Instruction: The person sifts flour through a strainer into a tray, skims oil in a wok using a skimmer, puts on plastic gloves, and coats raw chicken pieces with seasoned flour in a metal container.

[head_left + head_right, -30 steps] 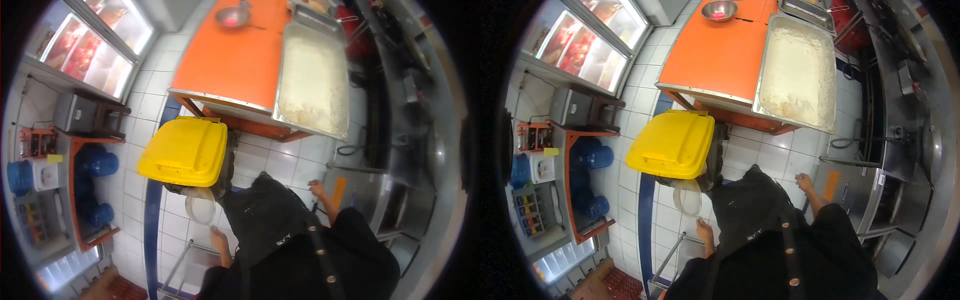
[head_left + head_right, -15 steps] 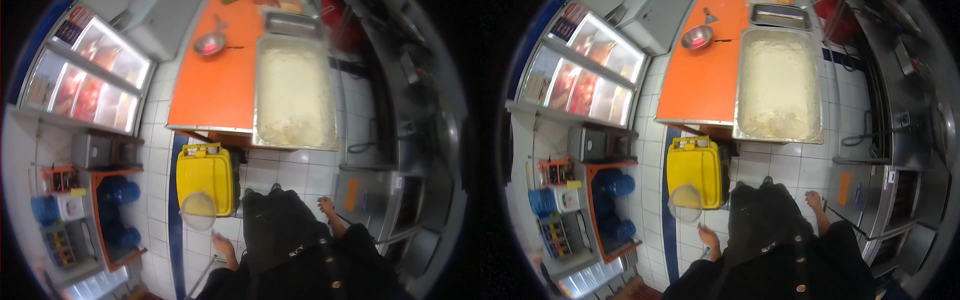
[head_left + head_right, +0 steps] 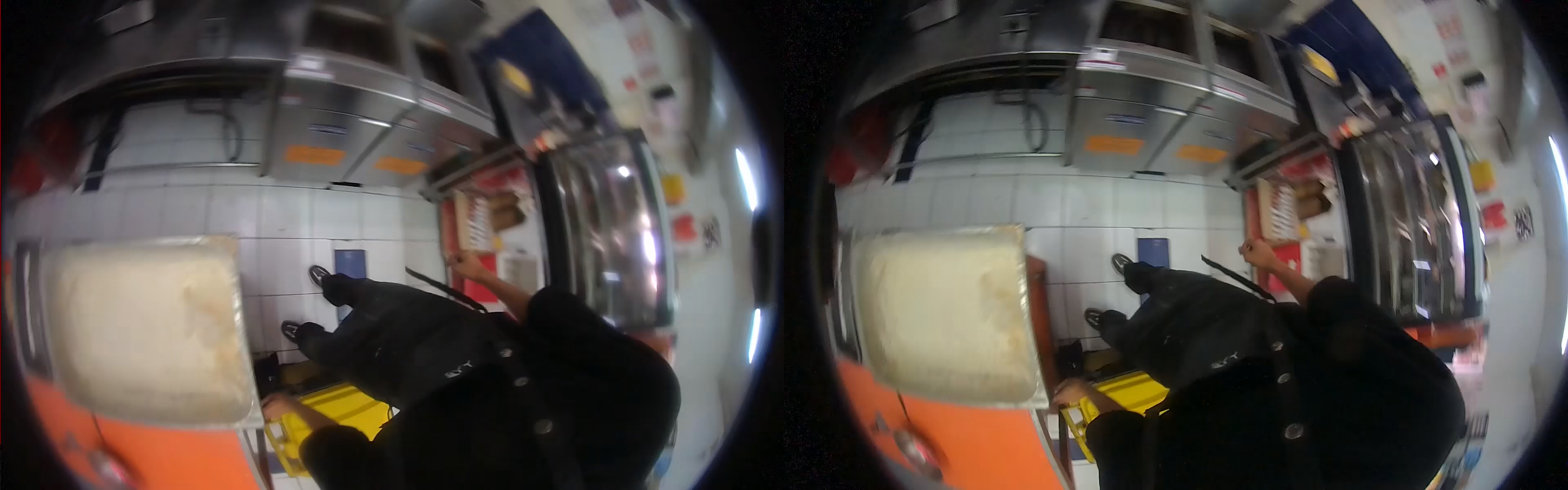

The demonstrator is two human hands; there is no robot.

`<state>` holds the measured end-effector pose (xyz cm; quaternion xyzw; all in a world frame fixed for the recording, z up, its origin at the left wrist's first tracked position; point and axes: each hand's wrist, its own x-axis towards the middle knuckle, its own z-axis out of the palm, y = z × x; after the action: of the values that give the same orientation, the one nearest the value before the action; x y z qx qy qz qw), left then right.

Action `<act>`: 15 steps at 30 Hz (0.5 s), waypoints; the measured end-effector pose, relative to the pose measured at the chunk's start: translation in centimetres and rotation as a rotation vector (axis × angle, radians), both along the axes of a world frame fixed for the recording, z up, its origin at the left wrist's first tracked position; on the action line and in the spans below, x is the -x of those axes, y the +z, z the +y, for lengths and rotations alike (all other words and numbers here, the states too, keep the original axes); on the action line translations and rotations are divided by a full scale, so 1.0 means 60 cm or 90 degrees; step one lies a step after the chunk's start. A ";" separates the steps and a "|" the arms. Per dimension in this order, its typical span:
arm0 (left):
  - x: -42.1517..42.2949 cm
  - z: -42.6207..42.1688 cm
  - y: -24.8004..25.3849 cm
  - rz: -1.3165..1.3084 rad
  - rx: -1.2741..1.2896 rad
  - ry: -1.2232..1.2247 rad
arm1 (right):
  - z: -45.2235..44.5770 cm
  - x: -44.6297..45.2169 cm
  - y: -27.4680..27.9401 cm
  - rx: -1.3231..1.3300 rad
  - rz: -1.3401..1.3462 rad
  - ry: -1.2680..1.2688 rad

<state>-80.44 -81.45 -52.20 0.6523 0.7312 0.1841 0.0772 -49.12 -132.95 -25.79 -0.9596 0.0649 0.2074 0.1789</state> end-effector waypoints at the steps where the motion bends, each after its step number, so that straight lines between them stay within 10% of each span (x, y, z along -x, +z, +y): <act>1: 0.006 0.026 0.004 0.092 0.042 -0.046 | -0.040 0.057 -0.005 0.065 -0.040 0.057; 7: -0.009 0.079 0.065 0.473 0.132 -0.354 | -0.099 0.325 0.024 0.055 0.264 -0.315; 11: -0.089 -0.053 0.107 0.198 -0.023 -0.355 | -0.116 0.444 0.000 -0.065 0.232 -0.410; 15: -0.163 -0.281 0.172 -0.210 0.194 -0.512 | -0.189 0.520 -0.047 -0.232 0.276 -0.631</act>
<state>-70.67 -98.30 -41.88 0.8274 0.4168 0.1313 0.3528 -80.33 -144.31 -28.61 -0.7033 0.5059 0.2988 0.4003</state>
